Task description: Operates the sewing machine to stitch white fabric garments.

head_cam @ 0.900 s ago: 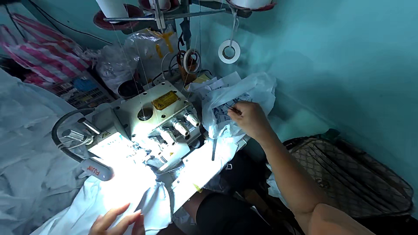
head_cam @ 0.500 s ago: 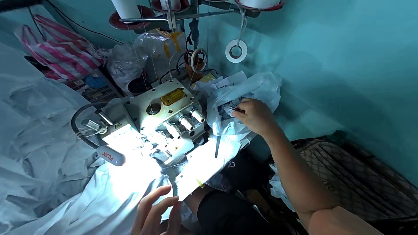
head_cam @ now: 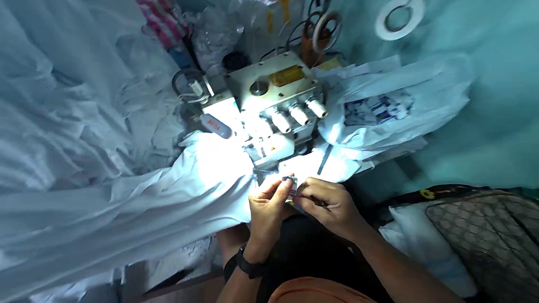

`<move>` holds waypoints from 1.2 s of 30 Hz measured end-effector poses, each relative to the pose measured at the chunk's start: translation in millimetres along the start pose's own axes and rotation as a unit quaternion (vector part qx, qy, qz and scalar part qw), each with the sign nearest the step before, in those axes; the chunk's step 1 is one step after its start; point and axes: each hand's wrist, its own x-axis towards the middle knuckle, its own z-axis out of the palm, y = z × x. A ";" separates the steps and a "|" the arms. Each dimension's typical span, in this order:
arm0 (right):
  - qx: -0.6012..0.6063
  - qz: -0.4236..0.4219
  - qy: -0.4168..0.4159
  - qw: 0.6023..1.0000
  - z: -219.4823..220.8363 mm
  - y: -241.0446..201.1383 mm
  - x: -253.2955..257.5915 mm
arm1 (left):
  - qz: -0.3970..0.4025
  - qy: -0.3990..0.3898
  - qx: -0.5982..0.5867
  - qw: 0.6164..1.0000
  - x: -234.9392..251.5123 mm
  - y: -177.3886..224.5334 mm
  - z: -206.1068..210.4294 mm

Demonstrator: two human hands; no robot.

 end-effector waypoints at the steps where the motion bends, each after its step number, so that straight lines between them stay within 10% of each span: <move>1: -0.006 0.005 -0.018 1.000 2.3 0.9 -0.6 | 0.012 0.000 0.031 0.999 -2.6 0.5 -9.5; 9: 0.116 0.229 -0.186 0.948 8.4 -4.3 12.9 | 0.064 -0.051 0.160 0.984 -17.0 8.6 -57.3; 14: 0.263 0.301 -0.065 0.914 25.8 -8.5 12.0 | 0.051 -0.034 0.175 0.983 -23.5 9.5 -66.7; 23: 0.172 0.267 -0.041 0.947 32.4 -6.4 17.4 | -0.010 -0.038 0.230 0.972 -25.2 8.6 -70.1; 29: 0.194 0.255 -0.005 0.947 39.2 -10.5 18.0 | -0.073 0.102 -0.086 0.988 -27.1 3.2 -65.1; 36: 0.118 0.158 -0.020 0.980 47.5 -17.5 21.3 | -0.163 0.009 -0.256 0.953 -26.4 -1.0 -62.8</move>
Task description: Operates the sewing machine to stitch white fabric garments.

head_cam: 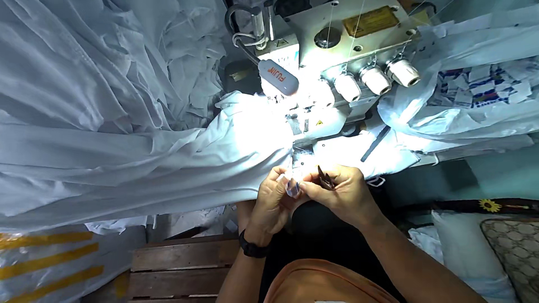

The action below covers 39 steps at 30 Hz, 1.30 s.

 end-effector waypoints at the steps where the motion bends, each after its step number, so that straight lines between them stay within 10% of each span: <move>1: 0.009 0.003 -0.004 1.000 -0.5 -0.2 1.5 | -0.019 -0.020 -0.012 1.000 0.4 0.1 -1.2; 10: 0.080 0.044 0.002 0.996 -2.6 -1.5 5.8 | -0.059 -0.124 -0.030 0.990 6.6 0.4 -10.4; 14: 0.072 0.052 0.016 0.996 -5.0 1.3 6.1 | 0.096 -0.022 0.236 0.967 3.4 1.0 -1.3; 18: 0.115 0.080 0.019 0.990 -7.2 4.2 8.7 | 0.389 0.056 0.625 0.674 21.2 15.2 -2.2; 21: 0.134 0.095 0.012 0.986 -8.5 4.5 9.9 | 0.421 0.046 0.772 0.473 40.0 35.9 -3.0; 26: -0.105 0.118 0.072 0.985 -34.5 40.2 21.0 | 0.454 -0.015 0.823 0.342 56.1 50.1 -2.5; 29: -0.221 0.171 0.098 0.955 -51.4 72.3 28.9 | 0.425 0.003 0.834 0.351 43.6 44.9 4.7; 34: -0.335 0.103 0.114 0.930 -55.7 74.8 23.7 | 0.286 0.017 0.778 0.559 11.2 27.8 16.0; 39: -0.407 0.160 0.084 0.895 -71.0 72.7 25.7 | 0.288 0.029 0.747 0.598 -7.0 8.5 20.3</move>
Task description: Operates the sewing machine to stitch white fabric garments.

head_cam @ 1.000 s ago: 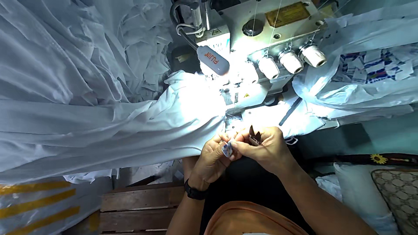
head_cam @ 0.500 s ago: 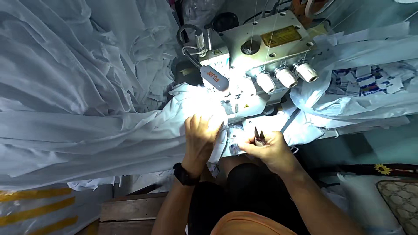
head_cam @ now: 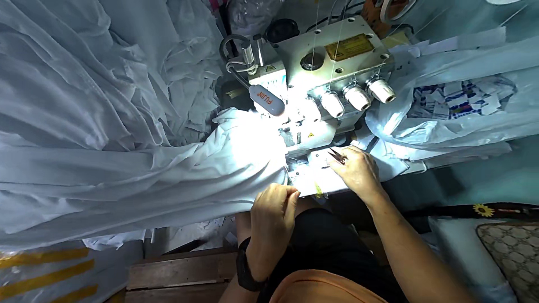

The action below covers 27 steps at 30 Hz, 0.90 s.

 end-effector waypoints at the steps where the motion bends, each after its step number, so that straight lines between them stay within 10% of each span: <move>1: -0.011 -0.003 0.003 1.000 -2.2 -0.7 -1.6 | -0.003 0.007 -0.001 1.000 -1.6 0.8 2.9; 19: 0.146 -0.366 0.146 0.907 35.7 -57.2 -22.1 | 0.008 0.055 0.007 0.998 -6.2 5.1 14.3; 22: 0.184 -0.342 0.129 0.913 28.5 -59.4 -21.7 | 0.020 0.009 0.091 0.996 -10.5 10.1 5.9; 27: 0.359 -0.059 0.060 0.929 -17.0 -23.2 -17.8 | 0.005 -0.131 0.180 0.975 -23.4 18.8 -25.6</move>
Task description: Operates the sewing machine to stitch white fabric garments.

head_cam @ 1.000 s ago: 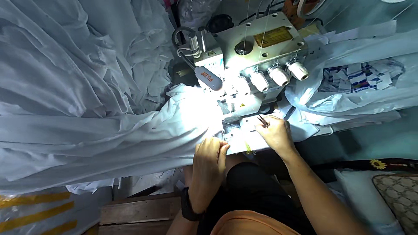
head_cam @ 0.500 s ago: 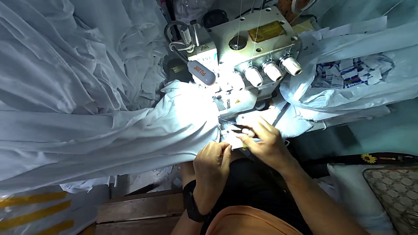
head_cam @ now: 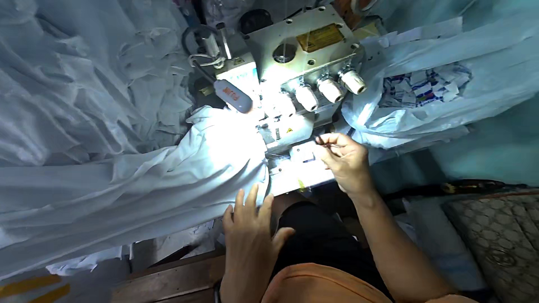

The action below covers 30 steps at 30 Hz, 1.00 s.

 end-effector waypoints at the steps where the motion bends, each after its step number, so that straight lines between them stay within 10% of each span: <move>1: 0.012 0.038 0.013 0.999 -8.7 2.5 0.1 | -0.003 0.029 -0.002 1.000 1.5 -1.5 -0.8; 12: -0.234 0.202 -0.019 0.951 7.4 25.1 4.4 | -0.053 0.091 -0.286 0.952 35.0 -1.2 51.0; 19: 0.043 -0.026 -0.164 0.985 15.1 -12.5 -29.9 | -0.218 0.029 -0.656 0.722 39.5 -0.8 55.1; 30: 0.091 -0.011 -0.133 0.987 30.0 -24.0 -41.4 | -0.195 0.097 -0.632 0.744 29.7 -1.9 45.5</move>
